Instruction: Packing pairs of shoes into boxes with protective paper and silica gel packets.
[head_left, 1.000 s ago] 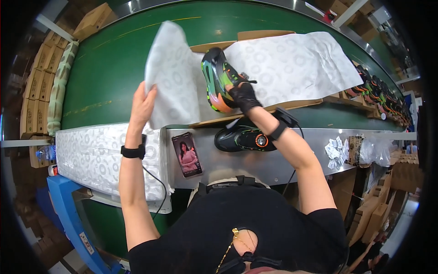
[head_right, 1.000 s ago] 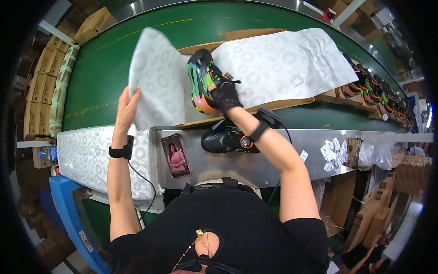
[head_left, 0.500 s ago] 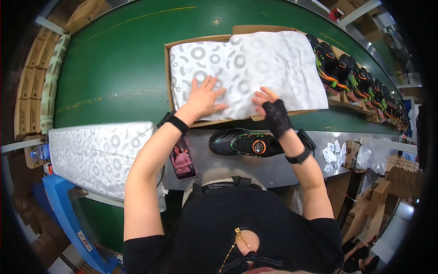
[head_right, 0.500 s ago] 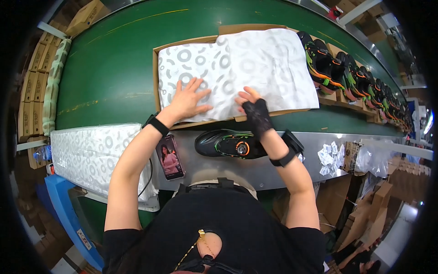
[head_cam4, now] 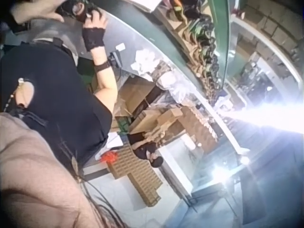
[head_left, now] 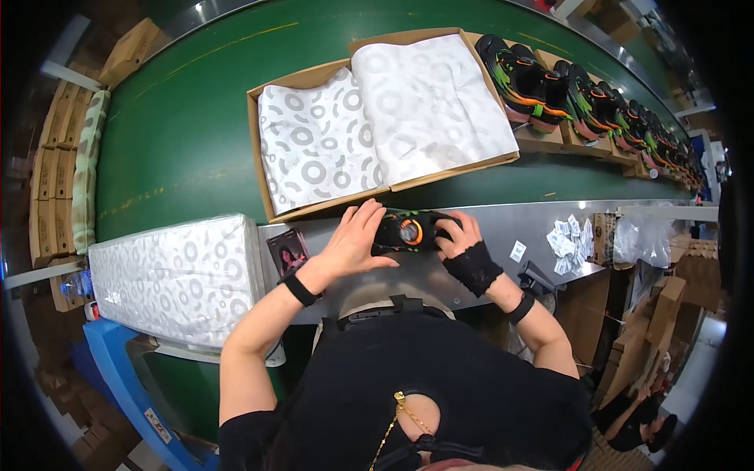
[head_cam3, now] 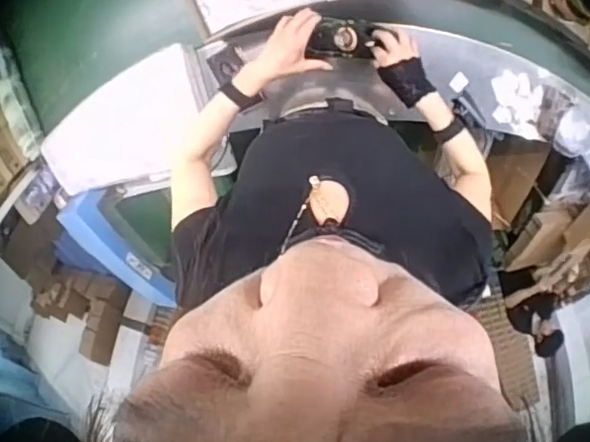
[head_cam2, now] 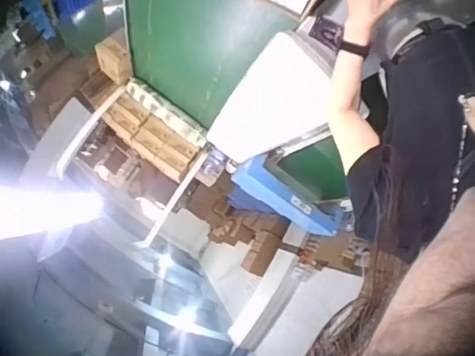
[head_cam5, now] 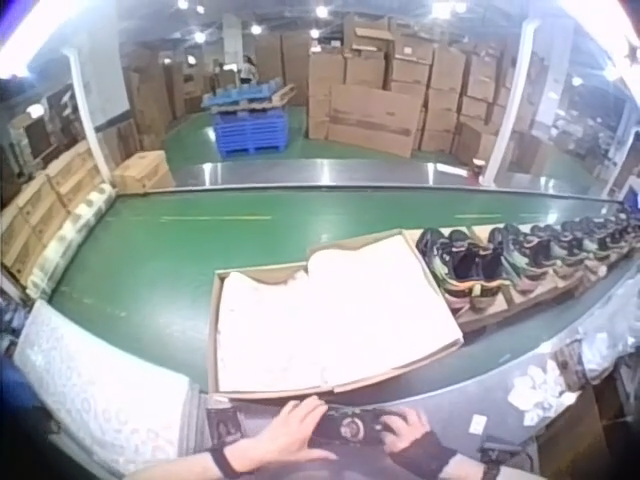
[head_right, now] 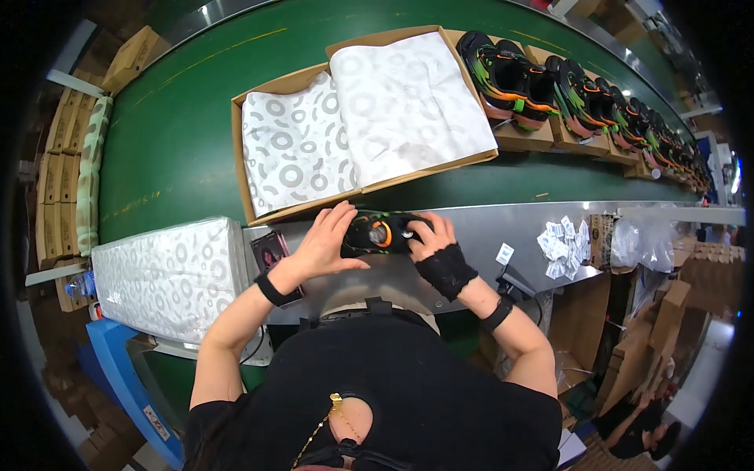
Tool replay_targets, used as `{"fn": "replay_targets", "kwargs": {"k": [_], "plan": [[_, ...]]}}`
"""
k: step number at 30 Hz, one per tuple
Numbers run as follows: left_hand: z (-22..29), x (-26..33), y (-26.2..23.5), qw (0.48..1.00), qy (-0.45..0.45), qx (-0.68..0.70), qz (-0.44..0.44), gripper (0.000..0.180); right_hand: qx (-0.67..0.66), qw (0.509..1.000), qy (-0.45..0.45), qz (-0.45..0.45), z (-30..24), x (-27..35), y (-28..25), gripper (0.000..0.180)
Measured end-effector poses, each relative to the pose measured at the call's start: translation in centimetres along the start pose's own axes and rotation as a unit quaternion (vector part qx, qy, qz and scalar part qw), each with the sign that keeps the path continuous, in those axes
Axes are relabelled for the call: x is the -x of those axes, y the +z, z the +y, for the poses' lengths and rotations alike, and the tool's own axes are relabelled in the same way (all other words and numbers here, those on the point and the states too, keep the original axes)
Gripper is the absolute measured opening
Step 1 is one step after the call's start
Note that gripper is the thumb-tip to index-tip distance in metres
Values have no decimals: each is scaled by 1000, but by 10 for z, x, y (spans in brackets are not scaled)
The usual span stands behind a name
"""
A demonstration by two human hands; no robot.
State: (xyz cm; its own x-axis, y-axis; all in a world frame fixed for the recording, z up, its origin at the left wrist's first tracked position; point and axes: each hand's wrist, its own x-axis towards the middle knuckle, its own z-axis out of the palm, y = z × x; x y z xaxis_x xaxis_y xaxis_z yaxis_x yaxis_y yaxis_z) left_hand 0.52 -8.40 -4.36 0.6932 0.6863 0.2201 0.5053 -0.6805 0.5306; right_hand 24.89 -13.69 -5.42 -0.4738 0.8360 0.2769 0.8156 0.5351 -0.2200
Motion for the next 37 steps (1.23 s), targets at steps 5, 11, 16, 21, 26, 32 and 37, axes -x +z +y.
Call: {"fn": "replay_targets", "kwargs": {"k": [5,11,16,21,26,32,37], "plan": [[4,7,1,994,-77,71,31,89,-101,989,-108,-23,-31,-61,-61,19],[30,15,-52,905,-230,354,59,65,-167,974,-150,26,-59,-106,-118,34],[16,29,-75,780,-228,549,196,54,-255,950,-92,152,-36,-118,-137,53],[-35,10,-82,711,-261,597,265,48,-292,955,-35,-27,5,-86,-77,31],[-102,-44,-75,602,-333,654,315,49,-490,802,192,-282,15,-57,-6,49],[-153,-77,-30,575,-477,645,163,54,-768,459,445,-41,-5,-90,51,40],[-158,-80,-32,582,-498,636,91,60,-697,547,460,58,0,-94,87,26]]}}
